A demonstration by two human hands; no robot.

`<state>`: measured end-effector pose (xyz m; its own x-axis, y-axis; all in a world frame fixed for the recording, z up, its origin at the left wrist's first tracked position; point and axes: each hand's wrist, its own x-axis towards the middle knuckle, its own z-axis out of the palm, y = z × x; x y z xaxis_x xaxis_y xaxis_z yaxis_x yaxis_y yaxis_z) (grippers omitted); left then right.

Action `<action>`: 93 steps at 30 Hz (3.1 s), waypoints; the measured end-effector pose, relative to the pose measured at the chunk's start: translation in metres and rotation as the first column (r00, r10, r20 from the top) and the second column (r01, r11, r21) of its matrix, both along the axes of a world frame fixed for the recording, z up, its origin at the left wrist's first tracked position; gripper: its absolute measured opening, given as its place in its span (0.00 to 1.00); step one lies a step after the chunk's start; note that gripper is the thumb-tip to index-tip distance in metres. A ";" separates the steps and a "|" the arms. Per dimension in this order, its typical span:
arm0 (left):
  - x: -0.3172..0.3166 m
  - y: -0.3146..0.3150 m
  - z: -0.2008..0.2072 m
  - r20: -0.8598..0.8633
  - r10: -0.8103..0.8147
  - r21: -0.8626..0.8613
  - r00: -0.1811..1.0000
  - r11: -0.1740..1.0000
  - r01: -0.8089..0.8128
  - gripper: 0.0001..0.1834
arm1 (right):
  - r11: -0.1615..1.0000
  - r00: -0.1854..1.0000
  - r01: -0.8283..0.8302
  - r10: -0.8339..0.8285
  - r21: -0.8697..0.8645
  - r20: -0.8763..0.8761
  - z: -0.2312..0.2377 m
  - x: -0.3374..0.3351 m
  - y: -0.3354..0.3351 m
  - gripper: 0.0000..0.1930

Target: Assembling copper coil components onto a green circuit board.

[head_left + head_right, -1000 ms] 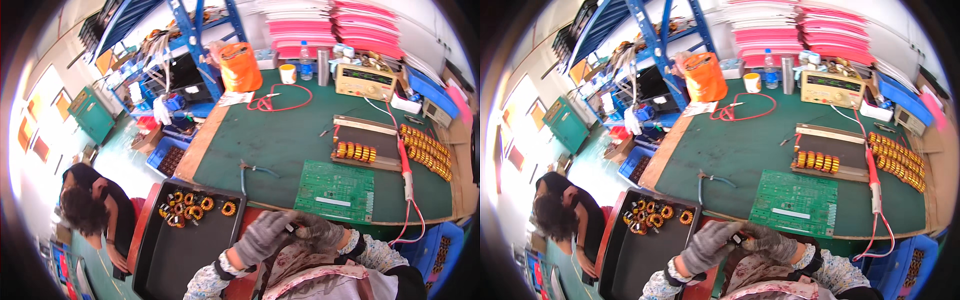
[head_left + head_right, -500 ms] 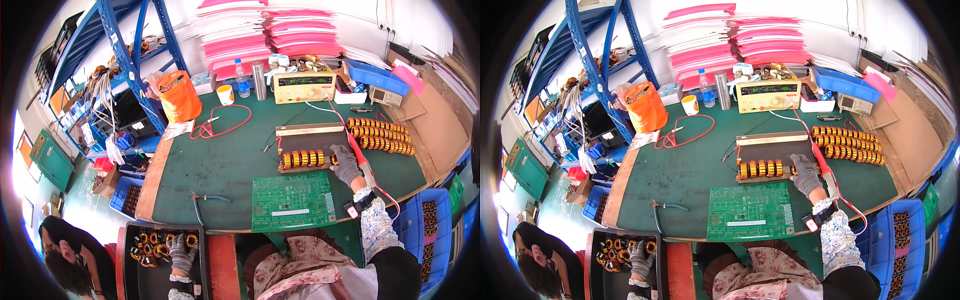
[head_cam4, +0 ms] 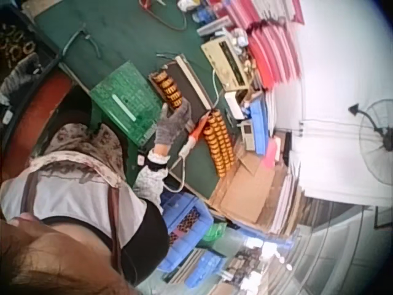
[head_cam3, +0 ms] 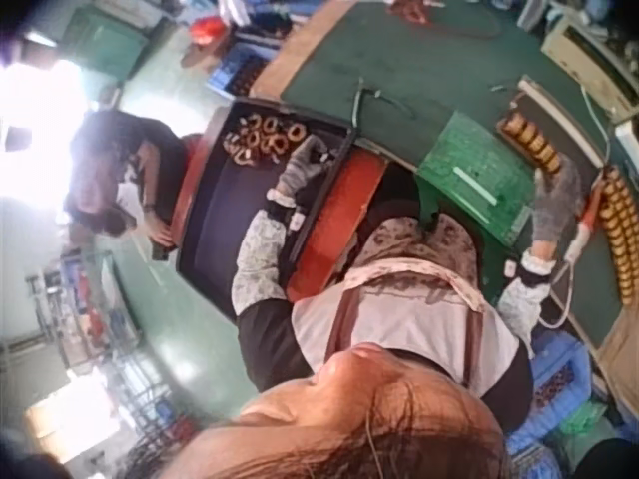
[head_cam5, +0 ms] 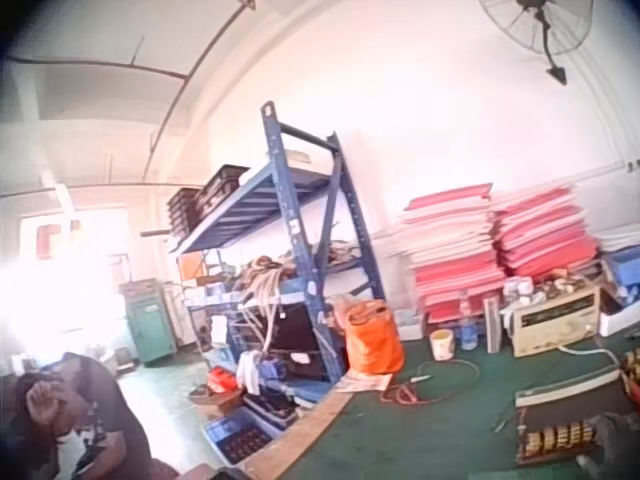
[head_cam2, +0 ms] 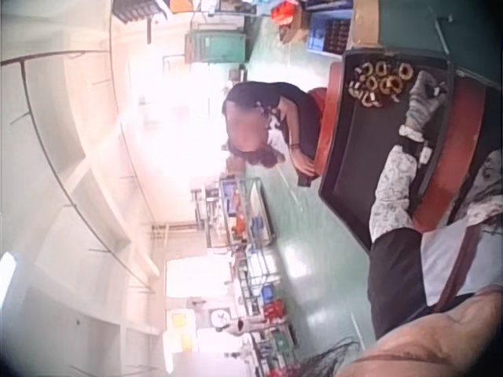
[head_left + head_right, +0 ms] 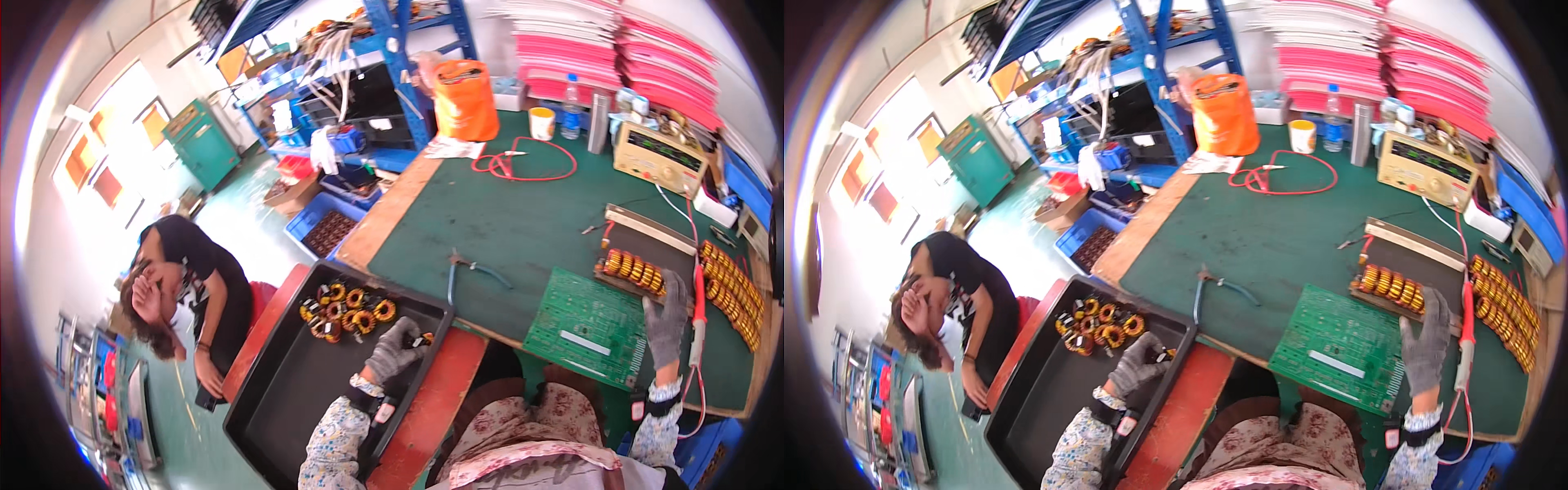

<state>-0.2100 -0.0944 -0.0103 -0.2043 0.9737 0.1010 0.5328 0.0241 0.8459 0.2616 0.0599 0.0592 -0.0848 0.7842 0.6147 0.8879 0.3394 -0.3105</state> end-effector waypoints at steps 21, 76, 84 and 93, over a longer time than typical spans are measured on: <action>0.005 -0.018 0.081 -0.230 0.117 0.398 0.966 0.917 -0.016 0.31 | -0.046 0.164 -0.985 0.048 -0.166 -0.985 0.006 -0.153 -0.074 0.21; 0.068 -0.034 0.134 -0.329 0.034 0.241 0.944 0.969 0.049 0.19 | 0.723 0.630 -0.617 0.218 -0.310 -0.746 0.041 -0.003 -0.045 0.17; -0.042 -0.056 0.005 -0.617 0.090 -0.112 0.782 0.973 -0.201 0.25 | 0.953 0.987 0.157 -0.139 -0.261 0.086 -0.020 0.104 0.054 0.31; -0.006 -0.047 0.014 -0.622 0.065 -0.016 0.780 0.995 -0.096 0.33 | 0.853 0.994 0.083 -0.034 -0.516 0.104 -0.005 0.093 0.055 0.41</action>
